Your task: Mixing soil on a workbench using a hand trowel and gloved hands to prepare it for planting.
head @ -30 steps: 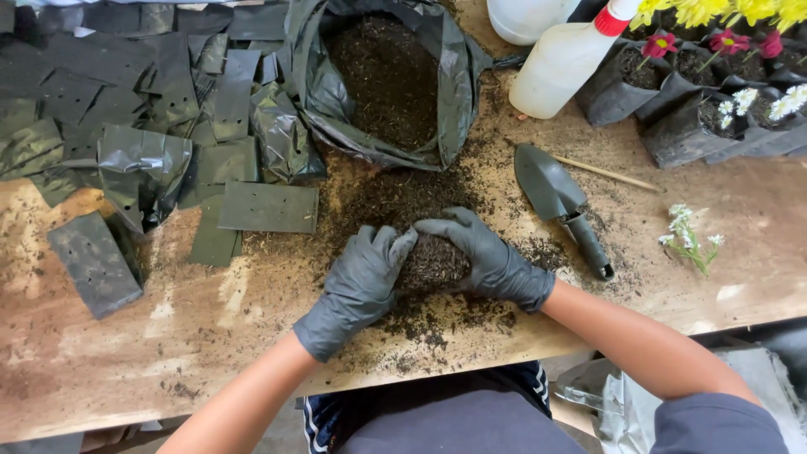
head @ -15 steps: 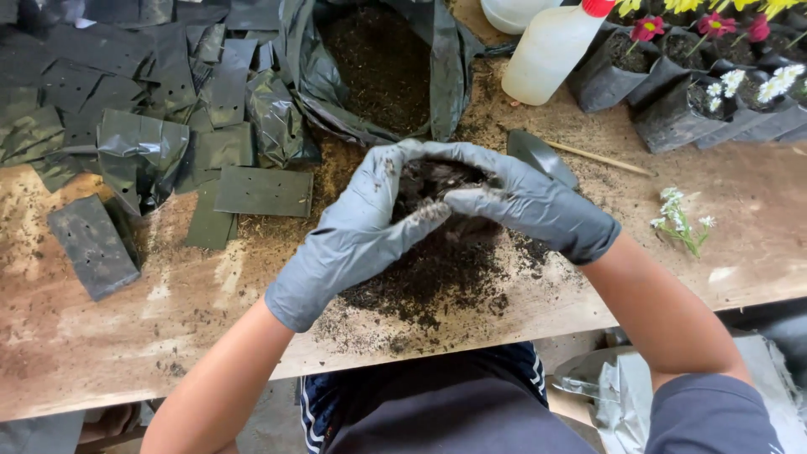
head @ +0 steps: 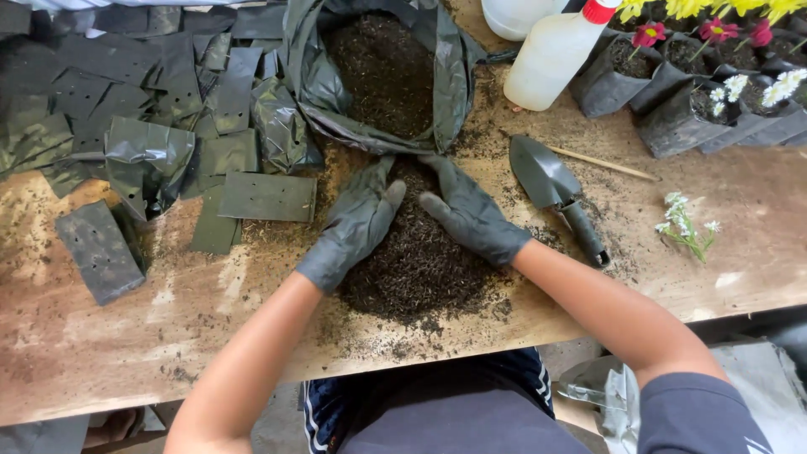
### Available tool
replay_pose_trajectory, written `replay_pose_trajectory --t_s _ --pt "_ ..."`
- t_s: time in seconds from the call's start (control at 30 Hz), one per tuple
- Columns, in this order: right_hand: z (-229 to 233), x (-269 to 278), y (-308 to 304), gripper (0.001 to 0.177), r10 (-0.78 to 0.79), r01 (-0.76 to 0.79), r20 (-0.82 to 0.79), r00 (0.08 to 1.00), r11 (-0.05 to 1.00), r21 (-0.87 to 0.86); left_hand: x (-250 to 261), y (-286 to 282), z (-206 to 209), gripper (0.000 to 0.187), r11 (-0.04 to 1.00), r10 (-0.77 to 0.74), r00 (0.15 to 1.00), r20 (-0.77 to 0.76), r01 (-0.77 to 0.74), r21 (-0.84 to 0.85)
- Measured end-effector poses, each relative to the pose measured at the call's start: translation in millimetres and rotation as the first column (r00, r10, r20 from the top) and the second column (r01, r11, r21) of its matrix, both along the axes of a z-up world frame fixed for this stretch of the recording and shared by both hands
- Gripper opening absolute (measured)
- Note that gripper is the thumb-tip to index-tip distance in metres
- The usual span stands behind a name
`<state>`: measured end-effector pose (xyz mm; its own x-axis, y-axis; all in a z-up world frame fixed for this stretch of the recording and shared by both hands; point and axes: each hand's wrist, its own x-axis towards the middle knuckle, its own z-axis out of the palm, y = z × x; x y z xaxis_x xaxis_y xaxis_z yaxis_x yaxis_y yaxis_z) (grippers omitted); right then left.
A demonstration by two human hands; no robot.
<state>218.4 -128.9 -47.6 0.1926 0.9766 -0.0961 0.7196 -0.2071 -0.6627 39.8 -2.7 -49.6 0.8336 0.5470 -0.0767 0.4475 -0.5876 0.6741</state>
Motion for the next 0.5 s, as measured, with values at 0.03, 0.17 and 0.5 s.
replay_pose_trajectory --t_s 0.03,0.17,0.5 --pt "4.8 -5.5 5.7 0.083 0.009 -0.001 -0.121 0.993 0.998 0.07 6.0 -1.0 0.6 0.089 0.987 0.064 0.995 0.078 -0.051 -0.153" --pt "70.6 -36.7 19.5 0.092 -0.124 0.141 -0.643 0.756 0.99 -0.026 3.3 4.0 3.1 0.082 0.92 0.134 0.955 0.266 -0.02 -0.391" --pt "48.7 10.5 -13.3 0.047 0.468 -0.074 -0.868 0.166 0.883 0.463 -31.9 -3.7 36.0 0.068 0.977 -0.208 0.741 0.638 0.188 0.1"
